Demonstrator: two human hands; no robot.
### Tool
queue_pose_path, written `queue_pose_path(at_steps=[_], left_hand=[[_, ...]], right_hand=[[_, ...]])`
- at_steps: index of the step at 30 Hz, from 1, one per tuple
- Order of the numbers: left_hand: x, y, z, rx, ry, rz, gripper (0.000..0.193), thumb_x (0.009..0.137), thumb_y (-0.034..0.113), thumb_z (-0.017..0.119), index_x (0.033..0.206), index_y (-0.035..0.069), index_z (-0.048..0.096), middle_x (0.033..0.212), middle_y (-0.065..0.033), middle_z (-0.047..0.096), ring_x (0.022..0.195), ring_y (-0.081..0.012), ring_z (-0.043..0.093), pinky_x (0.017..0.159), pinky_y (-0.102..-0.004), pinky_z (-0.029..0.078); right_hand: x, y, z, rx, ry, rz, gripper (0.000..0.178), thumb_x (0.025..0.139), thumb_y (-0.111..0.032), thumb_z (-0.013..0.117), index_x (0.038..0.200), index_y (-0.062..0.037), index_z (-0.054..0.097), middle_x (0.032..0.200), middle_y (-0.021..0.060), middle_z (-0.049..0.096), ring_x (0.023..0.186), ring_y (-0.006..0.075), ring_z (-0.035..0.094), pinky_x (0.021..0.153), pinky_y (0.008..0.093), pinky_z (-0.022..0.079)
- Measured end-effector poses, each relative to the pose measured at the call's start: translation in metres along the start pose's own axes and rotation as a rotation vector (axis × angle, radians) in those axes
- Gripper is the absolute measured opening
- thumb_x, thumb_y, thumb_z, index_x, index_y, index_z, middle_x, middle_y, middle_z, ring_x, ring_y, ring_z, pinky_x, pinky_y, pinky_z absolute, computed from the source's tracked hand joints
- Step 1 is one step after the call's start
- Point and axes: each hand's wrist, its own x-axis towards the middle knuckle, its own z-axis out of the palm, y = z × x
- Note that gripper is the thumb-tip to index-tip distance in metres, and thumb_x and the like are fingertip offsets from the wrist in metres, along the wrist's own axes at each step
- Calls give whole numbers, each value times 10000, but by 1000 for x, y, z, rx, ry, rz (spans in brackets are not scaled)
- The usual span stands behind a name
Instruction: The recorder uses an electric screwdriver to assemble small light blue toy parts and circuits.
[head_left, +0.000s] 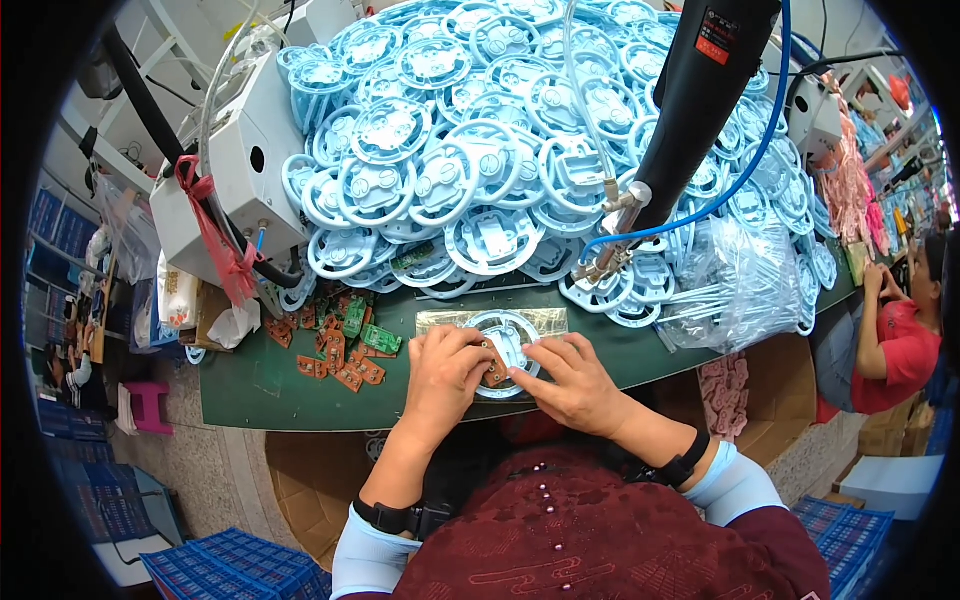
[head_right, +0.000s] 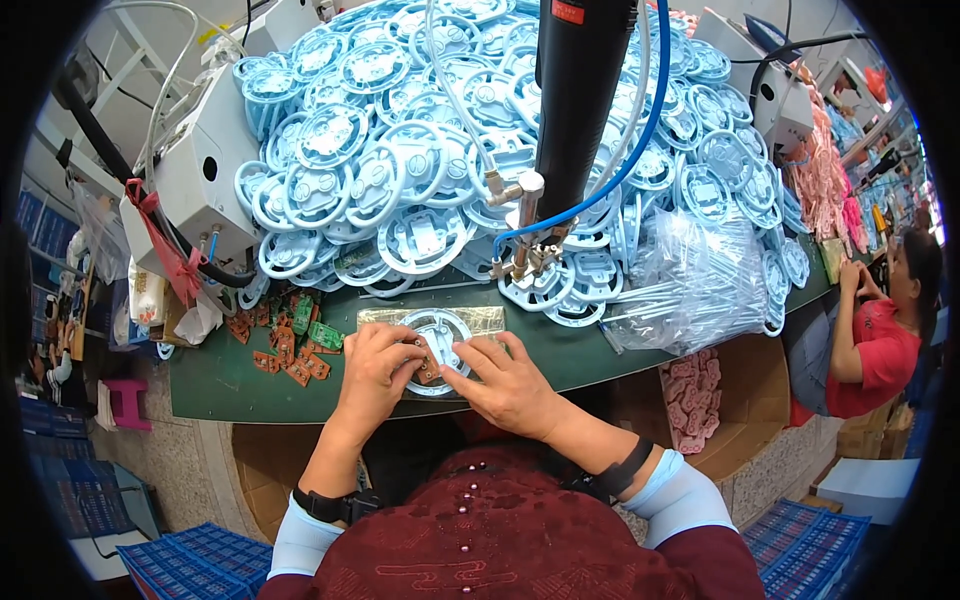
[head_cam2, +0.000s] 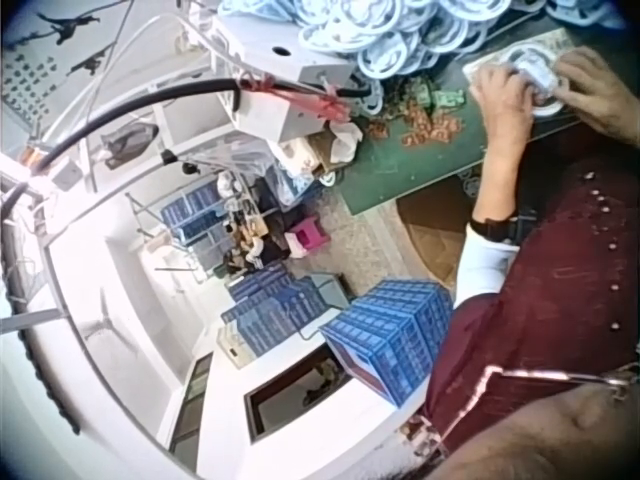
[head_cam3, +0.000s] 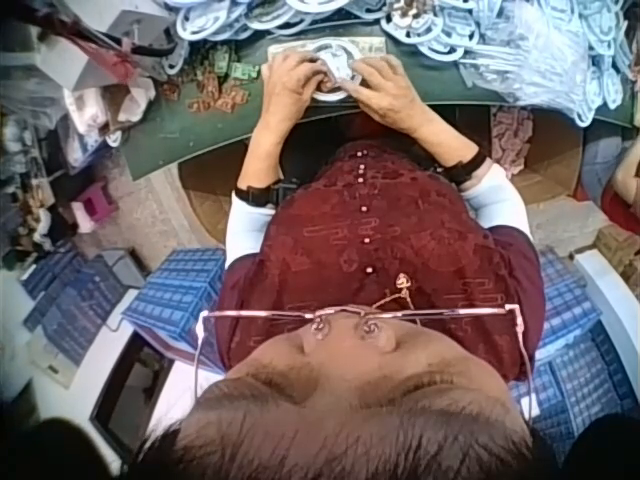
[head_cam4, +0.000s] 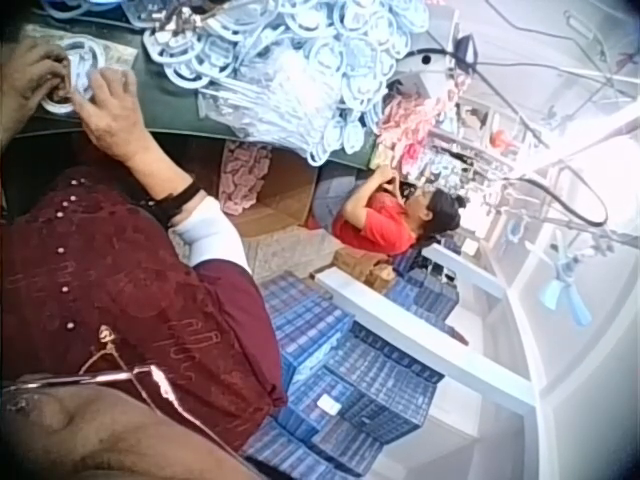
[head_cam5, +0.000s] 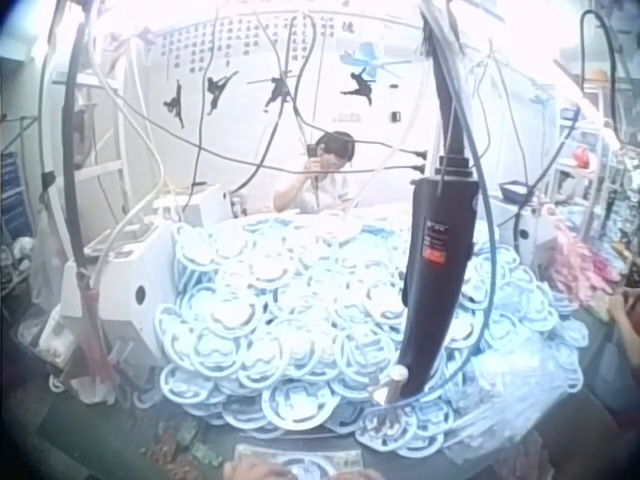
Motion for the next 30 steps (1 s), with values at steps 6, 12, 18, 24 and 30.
queue_pose_path(at_steps=[6,12,18,24,30], left_hand=[[0,-3,-1,-37,-20,16,195,729,27,754,898,107,699,1018,7,649,1009,-238,580,865,-387,407],[0,-4,-1,-22,-22,37,183,735,25,741,898,92,694,1027,-1,657,1017,-247,583,875,-393,422],[-1,-5,1,-12,-13,54,172,746,32,730,901,94,688,1040,4,662,1020,-241,584,888,-393,411],[3,-3,3,11,19,89,175,753,38,733,910,99,684,1037,4,667,1022,-240,589,890,-393,402],[7,2,-2,68,12,137,193,744,37,741,918,98,683,1032,-1,673,1012,-245,598,884,-395,408]], right_hand=[[0,1,4,-26,-35,-26,374,810,-161,659,1184,-164,665,1168,73,584,1105,238,556,966,471,384],[1,3,6,-9,-44,-25,342,822,-150,643,1162,-168,673,1113,61,587,1087,232,557,950,472,390],[0,4,8,9,-53,-26,344,827,-149,634,1169,-165,669,1105,56,590,1077,233,557,949,468,394],[-4,3,7,-51,-7,-57,329,838,-147,618,1163,-133,667,1092,46,600,1064,221,568,965,468,390],[-5,3,9,-68,3,-59,305,836,-142,618,1134,-105,669,1091,42,619,1055,203,582,976,476,384]])
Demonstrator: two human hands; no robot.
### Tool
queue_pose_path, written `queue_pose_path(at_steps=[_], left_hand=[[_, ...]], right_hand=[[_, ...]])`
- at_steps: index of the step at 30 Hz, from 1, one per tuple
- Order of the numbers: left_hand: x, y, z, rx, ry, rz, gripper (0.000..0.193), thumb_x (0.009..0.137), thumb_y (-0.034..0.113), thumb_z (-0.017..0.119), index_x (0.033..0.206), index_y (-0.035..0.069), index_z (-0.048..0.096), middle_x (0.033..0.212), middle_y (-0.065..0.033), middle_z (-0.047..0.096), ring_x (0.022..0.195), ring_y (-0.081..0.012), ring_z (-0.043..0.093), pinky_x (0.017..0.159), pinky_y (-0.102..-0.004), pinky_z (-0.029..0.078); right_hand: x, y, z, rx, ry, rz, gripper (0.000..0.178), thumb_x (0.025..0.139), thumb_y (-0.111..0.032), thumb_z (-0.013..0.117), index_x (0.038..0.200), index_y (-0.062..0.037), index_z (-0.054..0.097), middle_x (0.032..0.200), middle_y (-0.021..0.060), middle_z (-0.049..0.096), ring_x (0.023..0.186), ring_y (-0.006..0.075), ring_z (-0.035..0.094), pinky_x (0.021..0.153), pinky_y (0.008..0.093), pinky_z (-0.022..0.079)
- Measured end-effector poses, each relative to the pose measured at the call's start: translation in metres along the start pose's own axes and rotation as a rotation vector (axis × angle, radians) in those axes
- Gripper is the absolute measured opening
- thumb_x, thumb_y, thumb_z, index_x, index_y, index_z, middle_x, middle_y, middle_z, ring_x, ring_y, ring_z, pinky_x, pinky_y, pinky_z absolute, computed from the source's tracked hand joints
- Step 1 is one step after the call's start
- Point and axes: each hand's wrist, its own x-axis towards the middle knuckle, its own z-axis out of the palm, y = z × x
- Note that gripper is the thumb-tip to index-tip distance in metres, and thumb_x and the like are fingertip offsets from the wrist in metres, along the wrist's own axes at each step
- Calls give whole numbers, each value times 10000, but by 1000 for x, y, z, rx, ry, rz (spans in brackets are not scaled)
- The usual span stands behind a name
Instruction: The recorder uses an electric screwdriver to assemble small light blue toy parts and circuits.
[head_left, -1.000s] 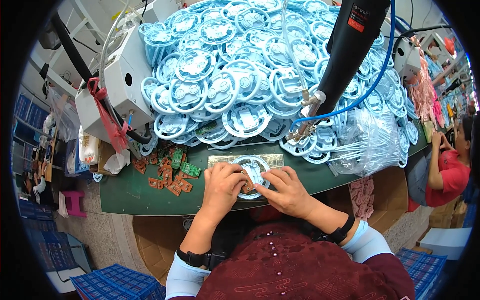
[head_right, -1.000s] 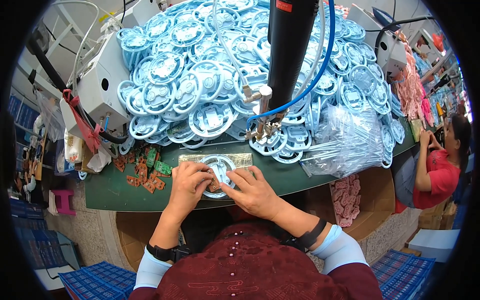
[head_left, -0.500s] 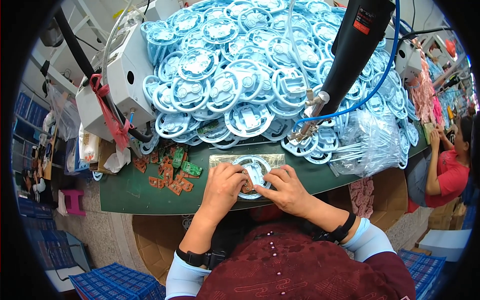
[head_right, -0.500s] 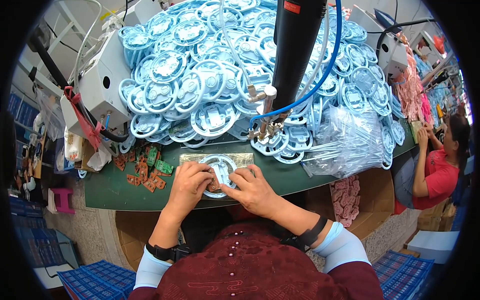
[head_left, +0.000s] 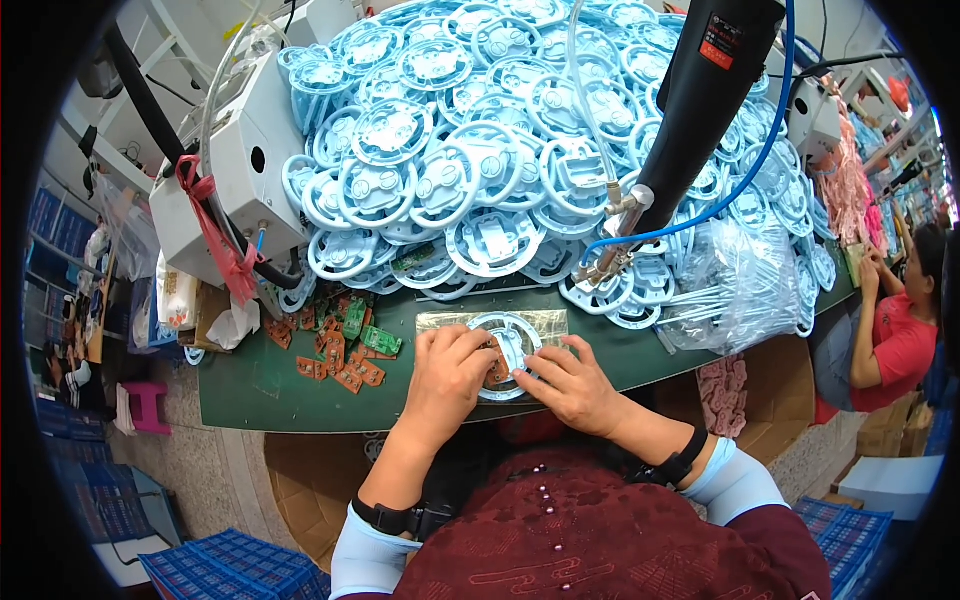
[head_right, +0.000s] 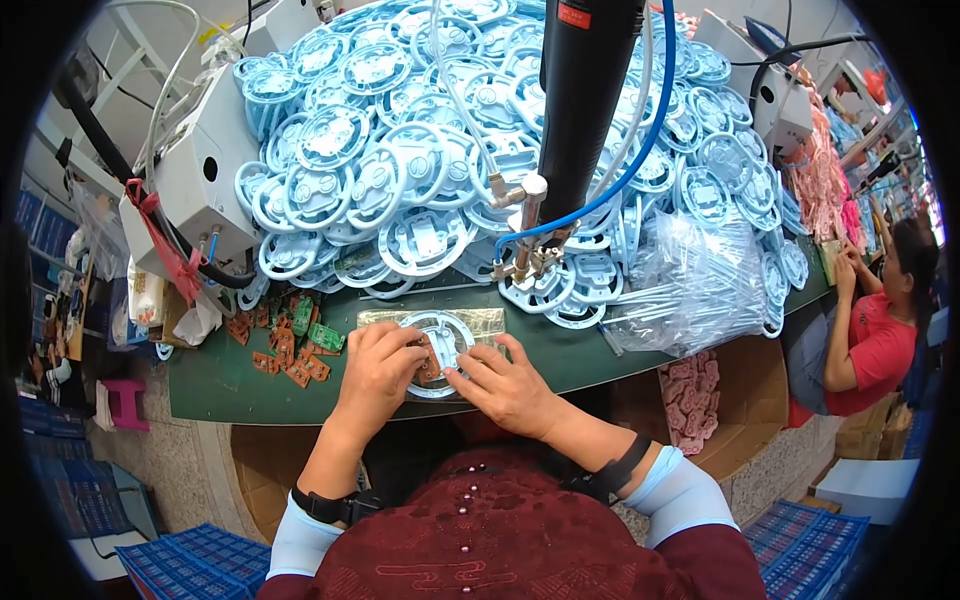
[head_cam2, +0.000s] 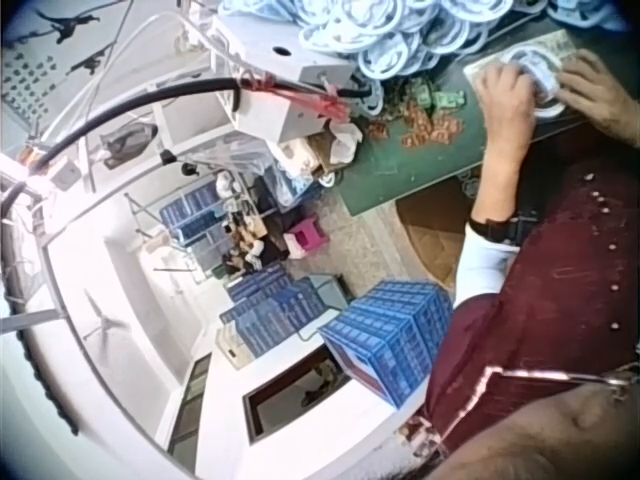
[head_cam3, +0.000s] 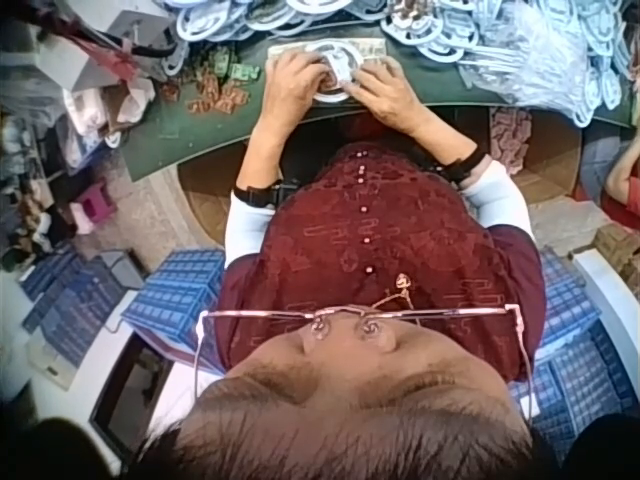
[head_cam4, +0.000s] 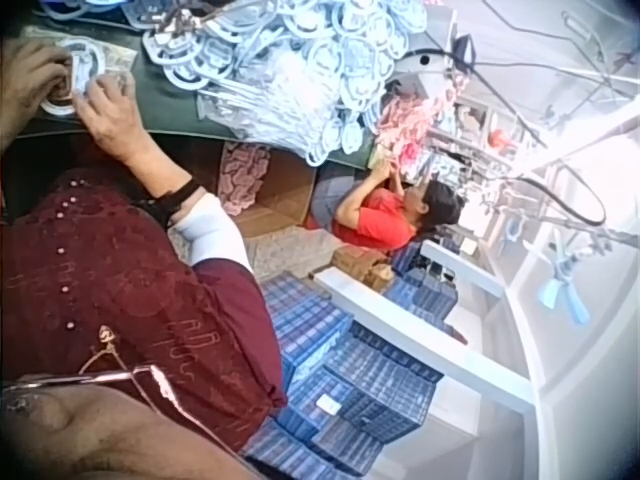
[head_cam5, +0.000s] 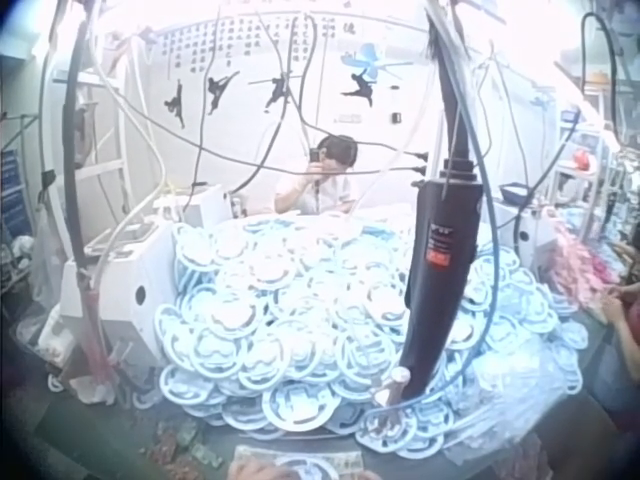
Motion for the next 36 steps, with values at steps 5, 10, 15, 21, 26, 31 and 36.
queue_pose_path(at_steps=[5,10,15,21,26,31,36], left_hand=[[0,-4,9,-18,-15,14,175,745,51,701,912,101,680,1066,2,659,1033,-222,593,913,-394,395],[1,-8,9,-93,-33,-8,184,757,49,740,928,93,688,1060,-2,686,1010,-243,604,901,-388,410],[0,-12,11,-116,-45,-34,193,759,54,744,943,93,696,1070,1,683,1020,-245,594,910,-392,407],[-6,-9,12,-92,-46,-57,237,760,58,742,991,93,703,1107,-4,671,1049,-255,575,922,-406,404],[-15,-2,15,-99,-36,-76,351,760,53,742,1103,85,676,1206,-25,641,1130,-273,537,955,-417,395],[-20,-2,16,-104,-2,-112,349,748,58,759,1086,80,674,1246,-55,615,1162,-303,522,967,-430,391],[-23,-3,14,-57,-10,-138,351,743,88,778,1079,90,674,1321,-83,564,1204,-325,498,988,-454,382]], right_hand=[[3,-1,0,-6,17,-11,249,825,-133,624,1064,-72,662,1096,40,632,1046,189,600,987,477,382],[4,-1,-2,2,11,-6,249,819,-125,628,1061,-72,660,1097,42,632,1039,196,602,984,477,383],[33,12,-11,220,83,111,242,804,-102,629,1039,-46,646,1110,76,641,1016,243,626,901,448,461],[107,53,36,-84,-359,374,191,750,-90,633,919,-35,702,942,186,693,762,305,710,616,391,576],[116,61,58,-226,-295,312,85,706,-81,653,738,-55,727,735,140,702,724,304,718,596,395,577],[109,68,52,-206,-262,222,66,670,-65,667,708,-53,719,700,139,690,699,310,713,599,395,576],[106,71,58,-213,-262,184,69,661,-69,668,707,-49,715,694,134,687,701,317,708,605,393,574]])
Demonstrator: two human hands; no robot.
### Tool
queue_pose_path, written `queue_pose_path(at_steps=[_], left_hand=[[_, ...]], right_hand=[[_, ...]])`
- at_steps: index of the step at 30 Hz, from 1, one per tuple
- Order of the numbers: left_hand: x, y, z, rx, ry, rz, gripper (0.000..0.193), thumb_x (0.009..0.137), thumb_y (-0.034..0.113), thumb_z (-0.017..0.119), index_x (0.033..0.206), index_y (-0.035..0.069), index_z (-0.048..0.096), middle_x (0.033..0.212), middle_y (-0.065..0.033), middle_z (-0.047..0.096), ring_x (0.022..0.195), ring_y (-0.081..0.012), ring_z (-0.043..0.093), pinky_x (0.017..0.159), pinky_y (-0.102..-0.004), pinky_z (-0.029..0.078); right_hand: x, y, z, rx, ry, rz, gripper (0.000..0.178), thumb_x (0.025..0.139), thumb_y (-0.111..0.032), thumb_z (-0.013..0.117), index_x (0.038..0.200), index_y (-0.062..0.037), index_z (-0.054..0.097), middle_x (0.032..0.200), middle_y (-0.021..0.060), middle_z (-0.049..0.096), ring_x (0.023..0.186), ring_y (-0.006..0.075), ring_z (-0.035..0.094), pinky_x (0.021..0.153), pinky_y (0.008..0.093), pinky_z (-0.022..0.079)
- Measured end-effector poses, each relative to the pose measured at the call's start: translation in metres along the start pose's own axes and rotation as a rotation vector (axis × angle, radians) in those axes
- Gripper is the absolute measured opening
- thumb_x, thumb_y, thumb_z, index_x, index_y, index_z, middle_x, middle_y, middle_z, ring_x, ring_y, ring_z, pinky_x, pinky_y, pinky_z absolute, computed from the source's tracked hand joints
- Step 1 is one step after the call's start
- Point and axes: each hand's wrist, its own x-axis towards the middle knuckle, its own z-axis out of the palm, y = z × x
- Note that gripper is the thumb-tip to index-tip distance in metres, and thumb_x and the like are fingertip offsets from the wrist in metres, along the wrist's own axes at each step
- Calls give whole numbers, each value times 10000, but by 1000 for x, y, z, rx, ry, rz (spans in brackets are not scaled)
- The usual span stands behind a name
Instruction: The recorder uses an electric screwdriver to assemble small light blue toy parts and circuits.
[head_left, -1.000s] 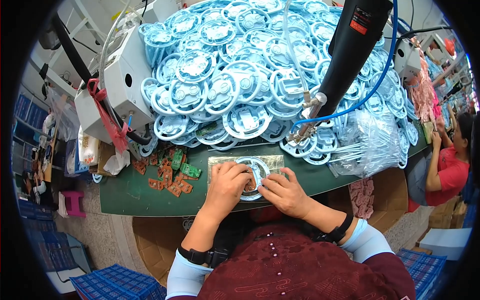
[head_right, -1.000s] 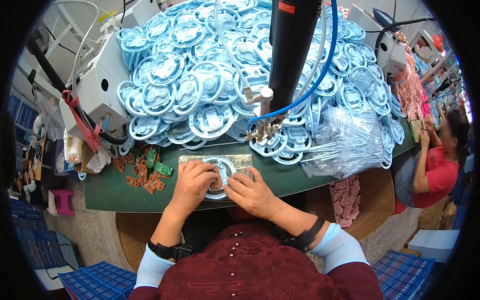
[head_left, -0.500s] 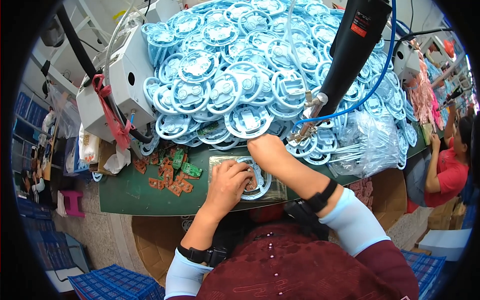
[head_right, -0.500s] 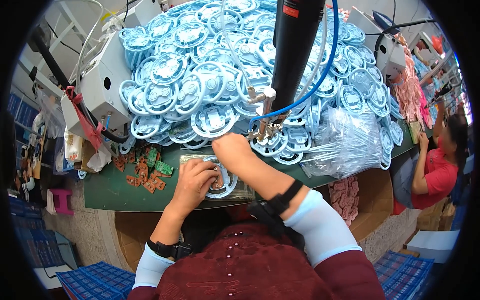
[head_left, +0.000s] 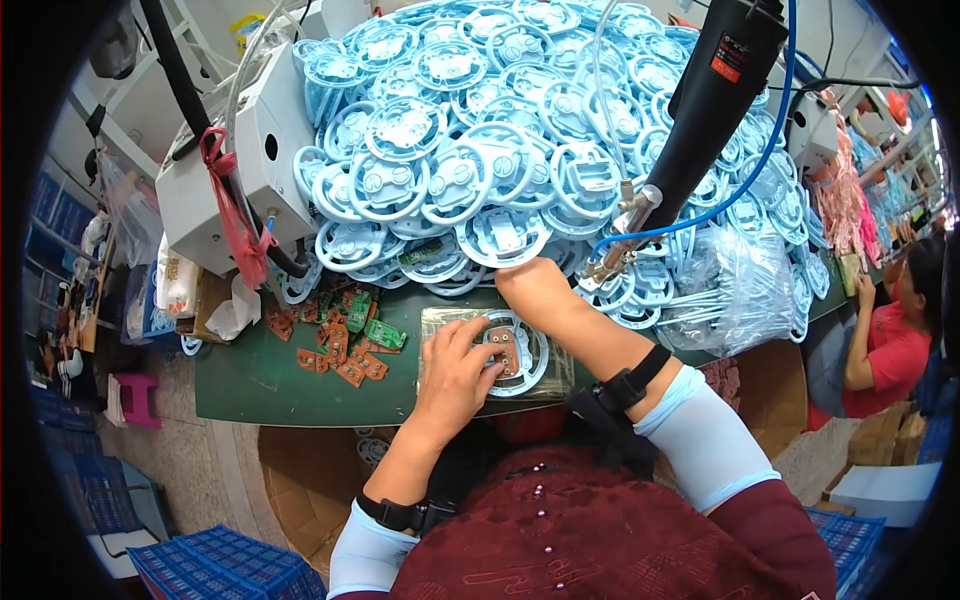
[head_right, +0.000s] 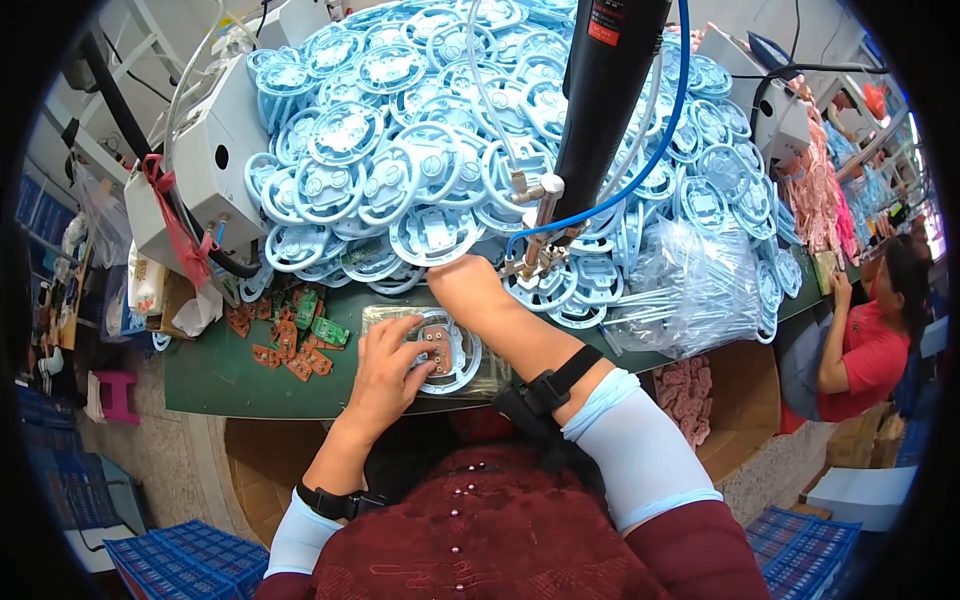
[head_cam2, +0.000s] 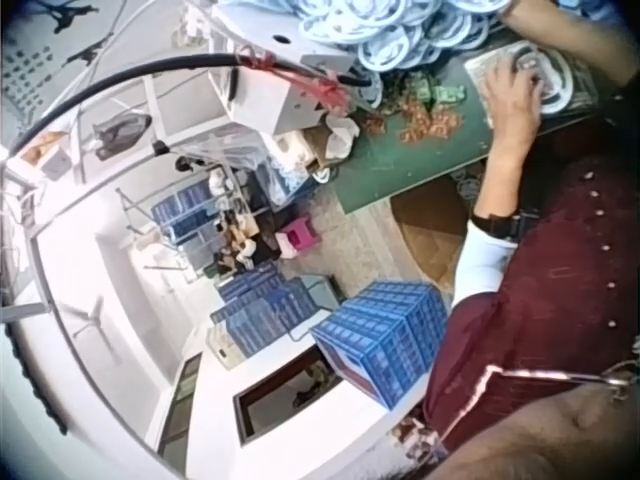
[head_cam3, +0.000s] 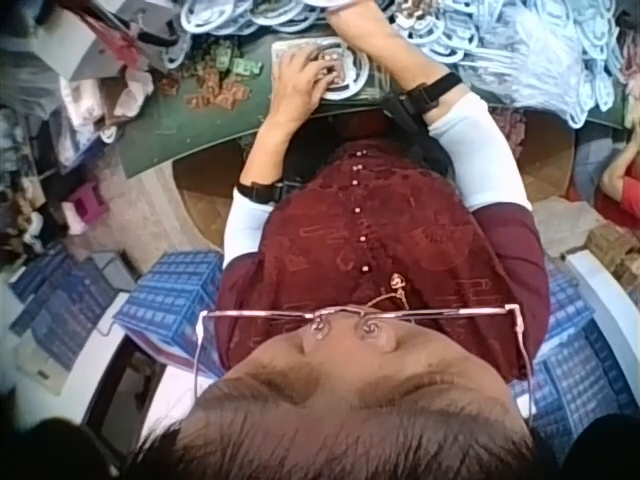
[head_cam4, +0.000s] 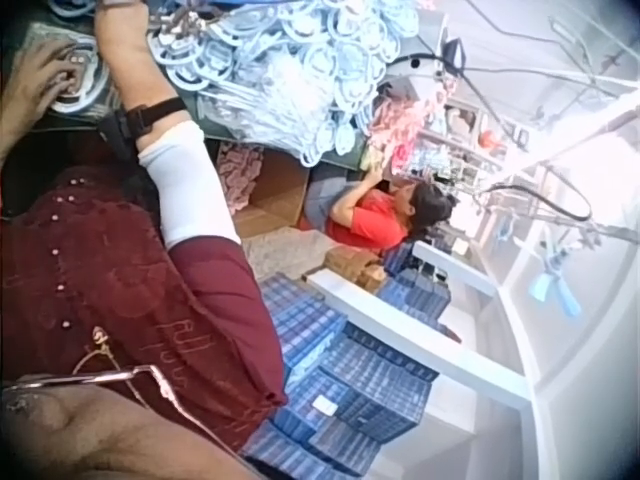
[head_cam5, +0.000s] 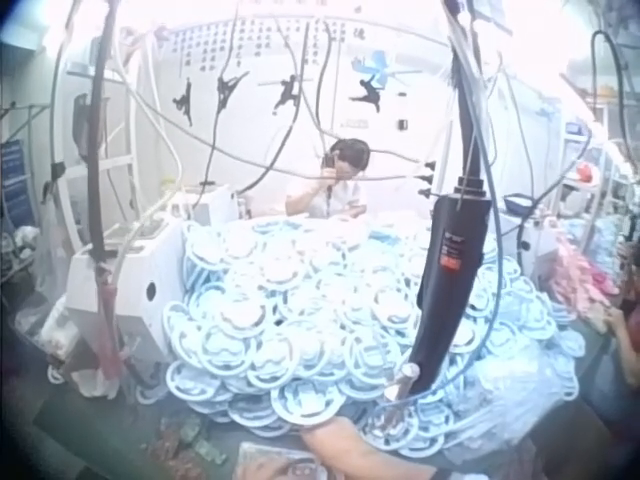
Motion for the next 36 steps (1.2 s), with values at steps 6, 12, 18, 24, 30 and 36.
queue_pose_path(at_steps=[6,12,18,24,30,36], left_hand=[[2,16,-8,0,-70,-59,474,695,265,856,1104,107,678,1401,-160,502,1317,-373,432,1066,-487,335],[1,20,-10,2,-87,-76,645,601,380,899,1118,91,641,1414,-246,463,1340,-392,412,1060,-516,324],[5,20,-2,-36,-150,-129,694,560,350,931,1110,70,614,1425,-286,433,1325,-433,428,1080,-530,348],[-4,13,9,-139,-19,-118,670,554,291,946,1079,51,605,1460,-296,416,1312,-440,475,1043,-479,430],[-9,10,15,-246,57,-171,661,569,285,945,1090,54,610,1466,-304,411,1312,-430,493,1028,-454,453],[-10,10,15,-256,62,-173,658,567,270,939,1085,52,598,1456,-297,414,1303,-442,485,1028,-468,450]], right_hand=[[-5,4,-25,78,-120,59,70,677,-56,659,724,-40,709,737,142,692,741,331,703,658,412,574],[-70,-5,-73,451,6,290,241,789,-77,627,1024,-56,579,850,176,665,831,366,656,692,466,517],[-161,10,-102,716,-165,563,187,881,-158,666,1050,-80,648,835,146,669,778,344,659,652,436,507],[-184,23,-84,551,-124,389,154,904,-175,652,1021,-93,709,856,124,684,801,337,664,666,424,519],[-177,37,-93,631,-218,440,190,905,-191,656,1044,-78,717,880,142,697,815,348,664,693,413,525],[-166,38,-89,756,-285,359,206,909,-200,654,1056,-72,717,890,156,700,818,354,666,704,423,521]])
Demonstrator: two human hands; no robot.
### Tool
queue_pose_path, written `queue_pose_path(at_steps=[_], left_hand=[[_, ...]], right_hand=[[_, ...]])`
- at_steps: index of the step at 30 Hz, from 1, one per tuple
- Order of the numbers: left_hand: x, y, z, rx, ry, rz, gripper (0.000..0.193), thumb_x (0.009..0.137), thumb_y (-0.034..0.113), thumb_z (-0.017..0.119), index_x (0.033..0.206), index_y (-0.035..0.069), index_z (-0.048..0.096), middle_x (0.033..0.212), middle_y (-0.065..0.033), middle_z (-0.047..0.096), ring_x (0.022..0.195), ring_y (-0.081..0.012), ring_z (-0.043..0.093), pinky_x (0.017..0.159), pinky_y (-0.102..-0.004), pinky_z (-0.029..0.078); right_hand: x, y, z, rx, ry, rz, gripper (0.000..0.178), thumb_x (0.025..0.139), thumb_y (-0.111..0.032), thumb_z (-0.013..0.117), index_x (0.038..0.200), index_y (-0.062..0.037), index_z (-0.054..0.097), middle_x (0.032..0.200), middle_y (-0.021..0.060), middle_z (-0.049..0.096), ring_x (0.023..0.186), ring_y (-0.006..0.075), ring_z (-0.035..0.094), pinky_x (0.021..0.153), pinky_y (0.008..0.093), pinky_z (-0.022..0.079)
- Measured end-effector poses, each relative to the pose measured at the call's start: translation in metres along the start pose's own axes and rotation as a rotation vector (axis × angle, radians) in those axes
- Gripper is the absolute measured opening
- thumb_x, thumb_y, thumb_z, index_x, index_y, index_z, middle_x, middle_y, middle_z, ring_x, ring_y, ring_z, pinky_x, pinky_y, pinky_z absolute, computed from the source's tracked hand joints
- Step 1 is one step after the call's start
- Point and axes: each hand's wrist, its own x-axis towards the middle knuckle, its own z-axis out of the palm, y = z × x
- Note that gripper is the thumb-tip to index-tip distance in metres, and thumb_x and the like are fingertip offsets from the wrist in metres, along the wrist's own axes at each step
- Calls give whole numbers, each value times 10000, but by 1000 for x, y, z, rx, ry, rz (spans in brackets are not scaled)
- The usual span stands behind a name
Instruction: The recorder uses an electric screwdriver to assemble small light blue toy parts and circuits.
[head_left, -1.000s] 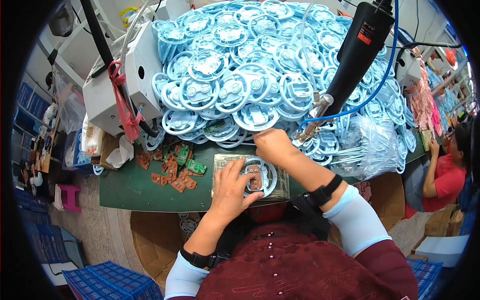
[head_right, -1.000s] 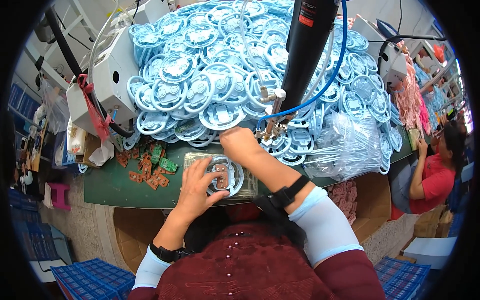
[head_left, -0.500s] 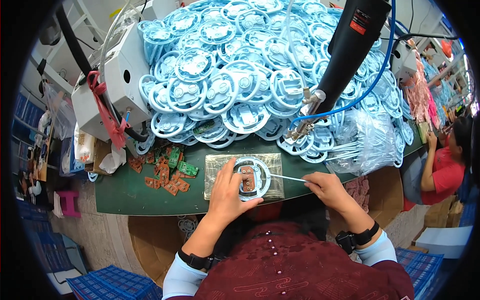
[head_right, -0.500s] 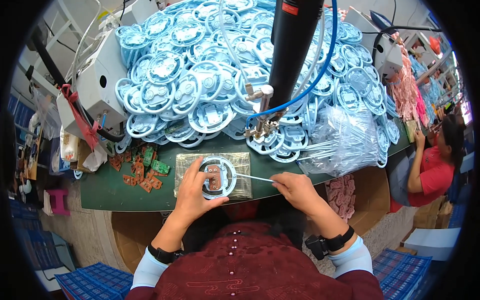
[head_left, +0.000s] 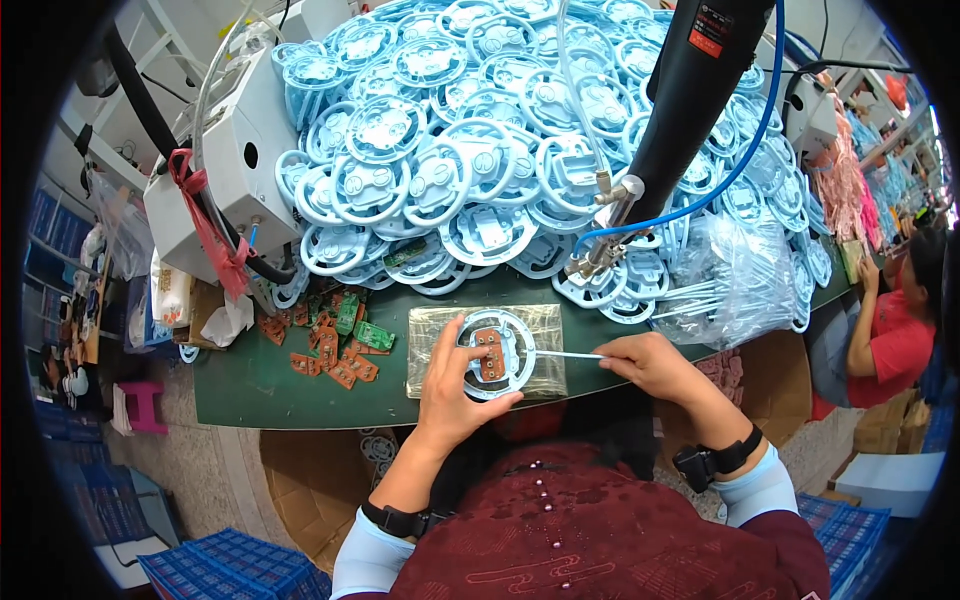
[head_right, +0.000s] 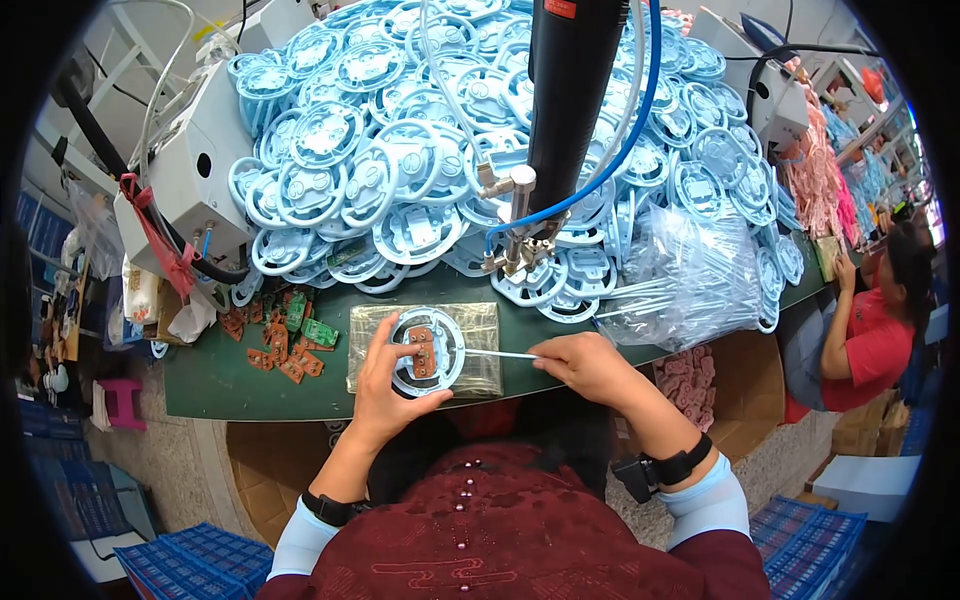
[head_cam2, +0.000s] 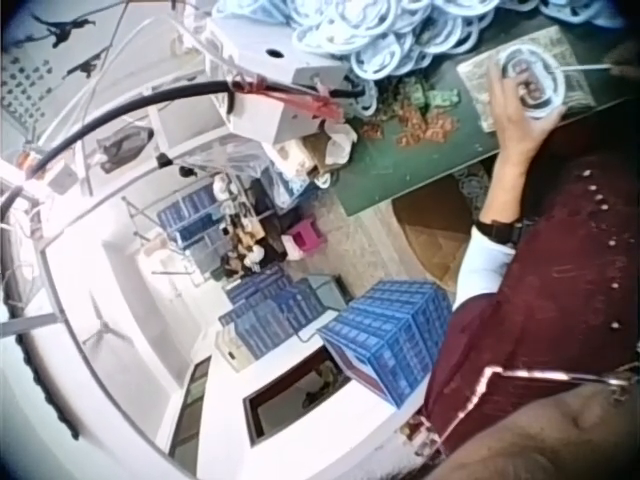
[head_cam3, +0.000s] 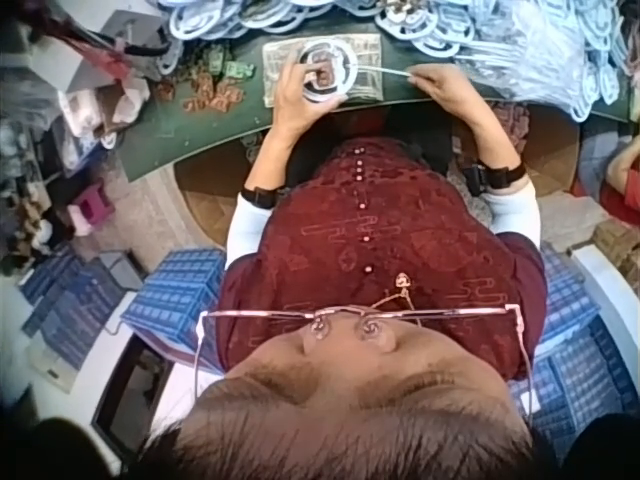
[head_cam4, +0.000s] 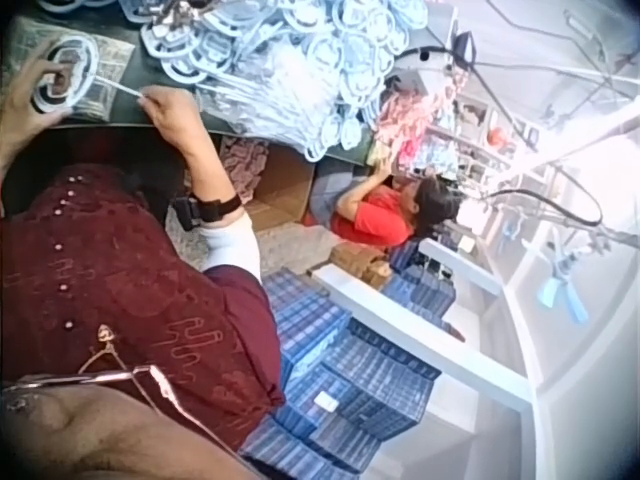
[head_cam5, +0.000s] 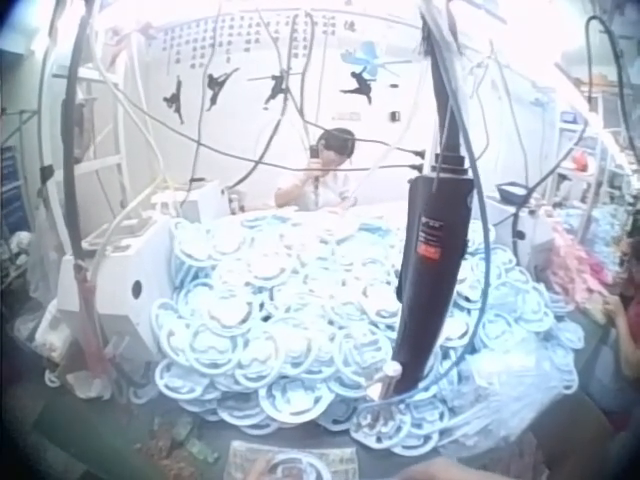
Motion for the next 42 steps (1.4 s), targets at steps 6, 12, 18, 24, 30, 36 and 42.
queue_pose_path(at_steps=[6,12,18,24,30,36,42], left_hand=[[0,-3,-2,-41,-9,-28,650,574,274,938,1085,51,604,1457,-303,410,1312,-447,475,1038,-473,442],[0,-2,-2,-23,-22,-16,654,584,290,933,1096,51,604,1461,-300,404,1323,-447,459,1050,-474,429],[2,-2,-2,-24,-30,-11,655,582,280,933,1097,50,600,1457,-298,409,1319,-451,459,1056,-477,421],[3,-1,-2,-31,-49,-13,655,576,270,936,1093,51,600,1455,-294,411,1319,-456,455,1060,-486,414],[3,-1,-2,-13,-64,-1,665,567,268,939,1099,57,602,1469,-280,398,1340,-453,427,1081,-502,385],[4,0,-2,37,-80,28,680,558,260,940,1117,61,608,1469,-286,392,1337,-453,426,1090,-503,374],[8,3,-3,60,-75,71,685,551,243,941,1122,59,610,1467,-295,391,1326,-452,434,1086,-499,377]], right_hand=[[15,2,7,-54,-54,12,219,913,-229,650,1052,-78,725,901,151,704,836,351,668,715,420,521],[15,5,8,-27,-43,-25,207,909,-216,651,1054,-92,731,898,136,704,825,343,667,713,422,520],[15,8,6,-104,45,-76,205,896,-197,663,1077,-125,727,865,86,681,794,299,663,673,397,518],[20,2,9,-164,95,-190,206,880,-169,686,1076,-125,731,782,80,650,713,285,647,612,375,496],[21,1,3,-239,92,-218,192,872,-168,688,1057,-134,729,776,76,646,713,286,648,606,381,497],[25,3,12,-264,62,-202,206,874,-187,692,1070,-133,727,814,70,651,724,276,647,610,388,499],[23,-15,-1,-207,393,-324,254,814,-135,747,1056,-82,693,897,101,670,787,296,643,674,370,520]])
